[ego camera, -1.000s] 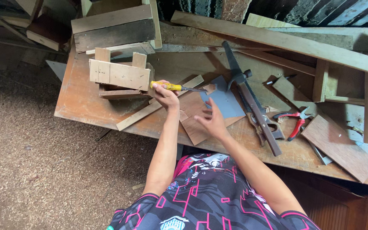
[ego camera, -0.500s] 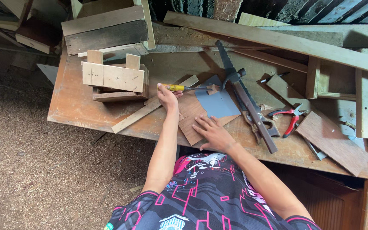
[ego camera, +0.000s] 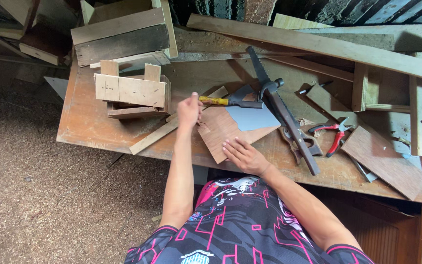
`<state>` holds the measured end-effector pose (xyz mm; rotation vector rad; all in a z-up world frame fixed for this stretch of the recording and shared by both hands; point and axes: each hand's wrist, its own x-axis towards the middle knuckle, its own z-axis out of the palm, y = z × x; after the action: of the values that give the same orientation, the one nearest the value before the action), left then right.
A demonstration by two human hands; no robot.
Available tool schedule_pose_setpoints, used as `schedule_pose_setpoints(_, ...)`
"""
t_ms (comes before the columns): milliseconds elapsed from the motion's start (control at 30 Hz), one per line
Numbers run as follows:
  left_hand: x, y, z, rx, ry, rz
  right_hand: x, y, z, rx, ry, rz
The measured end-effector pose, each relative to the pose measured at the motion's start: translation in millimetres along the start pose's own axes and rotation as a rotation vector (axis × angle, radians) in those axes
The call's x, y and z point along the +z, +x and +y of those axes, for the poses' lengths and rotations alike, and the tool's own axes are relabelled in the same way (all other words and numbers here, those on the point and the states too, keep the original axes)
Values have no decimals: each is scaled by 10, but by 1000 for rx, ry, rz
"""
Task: The person uses a hammer and a yellow-handled chisel to carve and shape a small wooden block on a workbench. They then use a hand saw to cut a rectangular piece of wood. The workbench is cluttered with various tools and wood pieces.
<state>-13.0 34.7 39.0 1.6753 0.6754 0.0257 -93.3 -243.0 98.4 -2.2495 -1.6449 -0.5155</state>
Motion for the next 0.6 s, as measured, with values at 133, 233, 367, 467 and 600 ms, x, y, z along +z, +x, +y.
schedule_pose_setpoints(133,-401,80,-118,56,-264,31,-237,97,83,66,172,126)
schedule_pose_setpoints(233,-560,66,-241,53,-278,95,-410,192,111,191,289,295)
schedule_pose_setpoints(367,-340,-74,-366,155,-270,29,-584,328,62,417,338,558)
schedule_pose_setpoints(467,66,-260,-393,187,-326,-22,-663,387,37,503,370,661)
schedule_pose_setpoints(600,500,-445,-294,361,-934,-258,-695,425,-131,421,404,614)
